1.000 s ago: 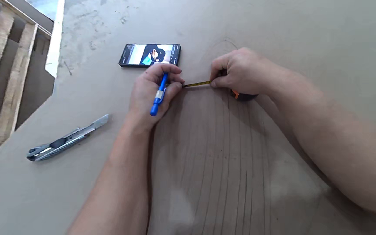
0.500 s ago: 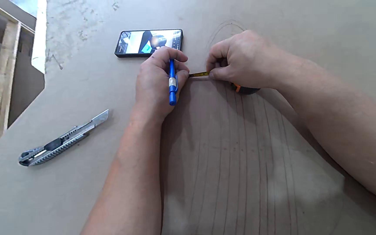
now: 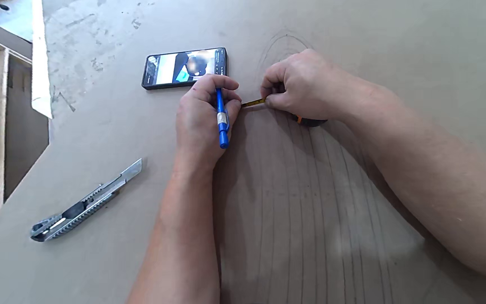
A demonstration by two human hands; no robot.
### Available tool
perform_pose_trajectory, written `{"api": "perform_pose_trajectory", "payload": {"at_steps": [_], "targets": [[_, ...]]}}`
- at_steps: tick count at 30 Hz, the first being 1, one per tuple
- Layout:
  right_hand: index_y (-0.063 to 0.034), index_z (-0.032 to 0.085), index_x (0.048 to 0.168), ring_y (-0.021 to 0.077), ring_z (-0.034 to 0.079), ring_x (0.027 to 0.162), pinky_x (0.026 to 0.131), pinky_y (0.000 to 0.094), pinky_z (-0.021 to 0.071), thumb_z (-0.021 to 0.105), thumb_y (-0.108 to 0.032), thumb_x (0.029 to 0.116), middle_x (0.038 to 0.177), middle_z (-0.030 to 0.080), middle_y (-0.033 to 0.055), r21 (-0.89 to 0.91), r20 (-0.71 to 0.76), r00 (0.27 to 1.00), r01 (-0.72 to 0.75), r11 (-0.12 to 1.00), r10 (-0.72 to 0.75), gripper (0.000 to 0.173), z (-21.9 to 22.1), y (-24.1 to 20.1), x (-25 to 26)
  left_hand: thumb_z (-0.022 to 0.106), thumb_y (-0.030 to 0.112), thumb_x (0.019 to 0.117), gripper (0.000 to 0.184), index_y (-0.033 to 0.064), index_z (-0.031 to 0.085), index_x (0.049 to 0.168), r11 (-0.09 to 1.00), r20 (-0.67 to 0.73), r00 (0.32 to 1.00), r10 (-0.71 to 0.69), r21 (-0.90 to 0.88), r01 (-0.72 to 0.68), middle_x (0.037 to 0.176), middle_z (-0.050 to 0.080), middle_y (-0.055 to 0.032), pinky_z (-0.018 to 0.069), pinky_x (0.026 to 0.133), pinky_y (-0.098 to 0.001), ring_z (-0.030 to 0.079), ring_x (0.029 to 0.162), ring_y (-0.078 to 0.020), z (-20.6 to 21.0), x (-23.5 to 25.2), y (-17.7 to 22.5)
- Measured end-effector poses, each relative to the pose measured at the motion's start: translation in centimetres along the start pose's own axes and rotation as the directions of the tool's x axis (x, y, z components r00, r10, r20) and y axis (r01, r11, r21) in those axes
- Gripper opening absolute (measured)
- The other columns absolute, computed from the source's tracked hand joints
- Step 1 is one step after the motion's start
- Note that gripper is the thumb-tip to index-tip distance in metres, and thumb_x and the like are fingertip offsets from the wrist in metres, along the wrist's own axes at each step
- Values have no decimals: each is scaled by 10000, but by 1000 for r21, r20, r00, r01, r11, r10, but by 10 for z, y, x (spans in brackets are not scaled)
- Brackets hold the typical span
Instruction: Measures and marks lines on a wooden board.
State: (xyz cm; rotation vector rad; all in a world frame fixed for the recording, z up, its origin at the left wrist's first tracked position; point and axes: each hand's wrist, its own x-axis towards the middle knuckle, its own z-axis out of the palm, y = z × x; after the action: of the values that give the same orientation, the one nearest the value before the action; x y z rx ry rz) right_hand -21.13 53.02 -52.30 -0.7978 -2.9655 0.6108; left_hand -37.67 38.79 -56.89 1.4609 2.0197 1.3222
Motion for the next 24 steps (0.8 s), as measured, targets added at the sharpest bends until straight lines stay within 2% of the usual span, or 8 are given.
{"api": "perform_pose_trajectory", "payload": {"at_steps": [7, 9, 11, 13, 15, 17, 20, 24], "targets": [[-260, 758, 968, 35, 658, 796, 709, 318, 544, 670, -289, 986, 859, 707, -103, 9, -25, 1000, -5, 1000, 5, 94, -1, 4, -2, 727, 57, 908, 253, 140, 697, 1145, 998, -1, 1000, 1, -71, -1, 970, 757, 38, 613, 756, -239, 721, 869, -63, 2, 4, -1], [-259, 761, 951, 36, 658, 776, 692, 317, 543, 671, -280, 984, 842, 707, -100, 10, -27, 1000, -4, 1000, 4, 97, -1, 2, -1, 642, 72, 991, 232, 68, 673, 1221, 971, -30, 999, -36, -238, 28, 985, 759, -29, 660, 755, -324, 752, 865, -151, -2, 3, -4], [-272, 767, 948, 41, 659, 769, 683, 333, 543, 680, -296, 978, 835, 707, -103, 3, -29, 999, -33, 999, 33, 95, 0, -1, 0, 515, 158, 1087, 285, 27, 634, 1311, 904, -81, 989, -127, -419, 82, 974, 753, -79, 658, 730, -366, 751, 844, -215, -7, 4, -4], [-270, 773, 940, 60, 658, 778, 686, 362, 537, 684, -291, 971, 832, 706, -94, 4, -36, 998, -58, 998, 58, 97, 1, -3, 0, 485, 293, 1111, 350, 41, 693, 1235, 870, -125, 965, -229, -472, 145, 892, 752, -69, 623, 657, -332, 728, 755, -191, -12, 5, 0], [-266, 773, 940, 61, 660, 787, 691, 364, 535, 675, -279, 973, 836, 706, -91, 13, -53, 996, -70, 997, 71, 104, 2, -4, 1, 545, 338, 1082, 350, 59, 758, 1087, 891, -105, 952, -288, -393, 226, 827, 746, -43, 591, 591, -293, 699, 677, -152, -19, 6, 2], [-278, 770, 942, 51, 663, 796, 695, 361, 539, 670, -285, 975, 845, 710, -102, 12, -61, 994, -92, 996, 93, 105, 4, -5, 0, 651, 288, 1028, 243, 76, 767, 1005, 913, -16, 953, -302, -293, 284, 802, 752, -32, 605, 593, -288, 708, 659, -140, -23, 6, 2], [-284, 762, 937, 63, 662, 820, 706, 376, 532, 667, -290, 981, 860, 707, -103, -9, -64, 992, -106, 994, 106, 105, 3, -6, -1, 757, 164, 935, 91, 78, 769, 963, 938, 75, 960, -269, -207, 279, 763, 746, -45, 623, 574, -293, 714, 628, -147, -20, 14, 5], [-291, 756, 918, 75, 663, 818, 694, 390, 533, 664, -300, 986, 851, 702, -102, -35, -69, 992, -109, 993, 107, 115, 2, -7, 2, 753, 144, 880, 31, 116, 750, 893, 959, 76, 962, -264, -82, 270, 712, 721, -23, 606, 512, -304, 692, 570, -139, -15, 24, 6]]}}
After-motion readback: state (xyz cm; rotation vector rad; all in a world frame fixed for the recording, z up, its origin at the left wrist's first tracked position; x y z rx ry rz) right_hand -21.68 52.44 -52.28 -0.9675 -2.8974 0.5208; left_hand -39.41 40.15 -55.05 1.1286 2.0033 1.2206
